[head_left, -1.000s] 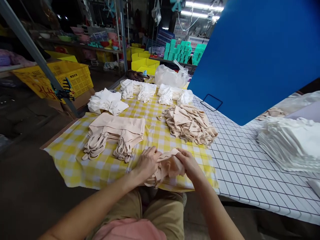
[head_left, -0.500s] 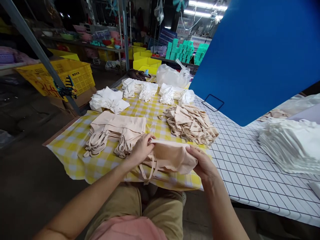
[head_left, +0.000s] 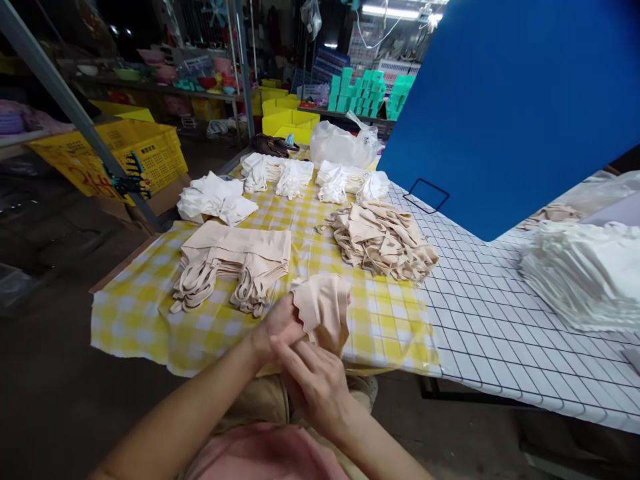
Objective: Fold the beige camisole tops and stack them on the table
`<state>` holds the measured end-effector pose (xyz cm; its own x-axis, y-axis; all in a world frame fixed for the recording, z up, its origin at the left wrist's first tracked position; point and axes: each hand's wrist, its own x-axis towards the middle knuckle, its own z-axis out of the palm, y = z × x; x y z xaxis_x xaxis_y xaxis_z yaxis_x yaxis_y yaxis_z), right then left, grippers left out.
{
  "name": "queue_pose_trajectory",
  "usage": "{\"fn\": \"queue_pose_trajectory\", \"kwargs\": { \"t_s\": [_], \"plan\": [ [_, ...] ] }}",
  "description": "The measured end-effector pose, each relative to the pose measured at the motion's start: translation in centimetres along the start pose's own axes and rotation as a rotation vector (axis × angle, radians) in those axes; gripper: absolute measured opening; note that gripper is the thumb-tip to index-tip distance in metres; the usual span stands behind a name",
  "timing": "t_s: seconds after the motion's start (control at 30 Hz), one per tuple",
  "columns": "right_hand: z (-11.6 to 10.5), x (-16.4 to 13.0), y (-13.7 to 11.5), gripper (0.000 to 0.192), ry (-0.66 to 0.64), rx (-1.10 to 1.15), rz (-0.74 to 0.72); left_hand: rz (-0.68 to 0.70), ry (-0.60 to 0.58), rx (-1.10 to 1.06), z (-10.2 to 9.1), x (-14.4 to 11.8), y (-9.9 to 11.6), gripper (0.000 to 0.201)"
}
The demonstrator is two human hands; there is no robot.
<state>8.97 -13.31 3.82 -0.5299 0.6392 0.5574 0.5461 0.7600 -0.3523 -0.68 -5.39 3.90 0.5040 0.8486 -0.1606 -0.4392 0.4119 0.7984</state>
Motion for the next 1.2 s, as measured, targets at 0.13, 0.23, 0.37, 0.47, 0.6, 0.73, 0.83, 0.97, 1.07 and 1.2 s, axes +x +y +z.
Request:
{"fn": "queue_pose_trajectory", "kwargs": {
  "t_s": [0.13, 0.23, 0.37, 0.47, 0.6, 0.73, 0.83, 0.97, 1.07, 1.2],
  "plan": [
    [-1.4, 0.0, 2.1, 0.032, 0.490, 0.135, 0.368, -0.043, 0.013, -0.215, -0.7, -0.7, 1.7, 0.054],
    [-2.2, 0.5, 4.2, 0.023, 0.395, 0.422, 0.683, -0.059, -0.011, -0.357, -0.9, -1.3, 2.7, 0.056],
    [-2.1, 0.4, 5.7, 0.027, 0.140, 0.924, 0.872, -0.055, -0.143, -0.519, -1.1, -1.7, 3.6, 0.066],
    [-1.9, 0.1, 6.0, 0.030, 0.255, 1.113, 0.986, -0.019, -0.178, -0.577, -1.5, -1.7, 4.0, 0.069],
    [-2.3, -0.3, 6.0, 0.034, 0.208, 1.136, 0.980, -0.056, -0.011, -0.524, -1.7, -1.2, 4.2, 0.042],
    [-2.8, -0.7, 5.3, 0.040, -0.184, 1.006, 0.790, -0.033, 0.198, -0.478, -1.3, -0.7, 3.6, 0.020],
    [-2.5, -0.6, 4.9, 0.051, -0.257, 0.788, 0.743, -0.124, 0.156, -0.447, -0.8, -1.3, 2.9, 0.019],
    [-2.1, 0.3, 5.1, 0.067, -0.123, 0.825, 0.815, -0.238, 0.094, -0.381, -0.3, -2.8, 1.6, 0.016],
    [-2.1, 0.9, 5.6, 0.067, 0.071, 1.430, 0.892, -0.229, 0.071, -0.313, -0.6, -4.0, 0.9, 0.013],
    [-2.5, 0.9, 6.3, 0.034, 0.214, 1.743, 1.021, -0.168, 0.082, -0.175, -1.9, -5.6, 0.8, 0.017]
  ]
}}
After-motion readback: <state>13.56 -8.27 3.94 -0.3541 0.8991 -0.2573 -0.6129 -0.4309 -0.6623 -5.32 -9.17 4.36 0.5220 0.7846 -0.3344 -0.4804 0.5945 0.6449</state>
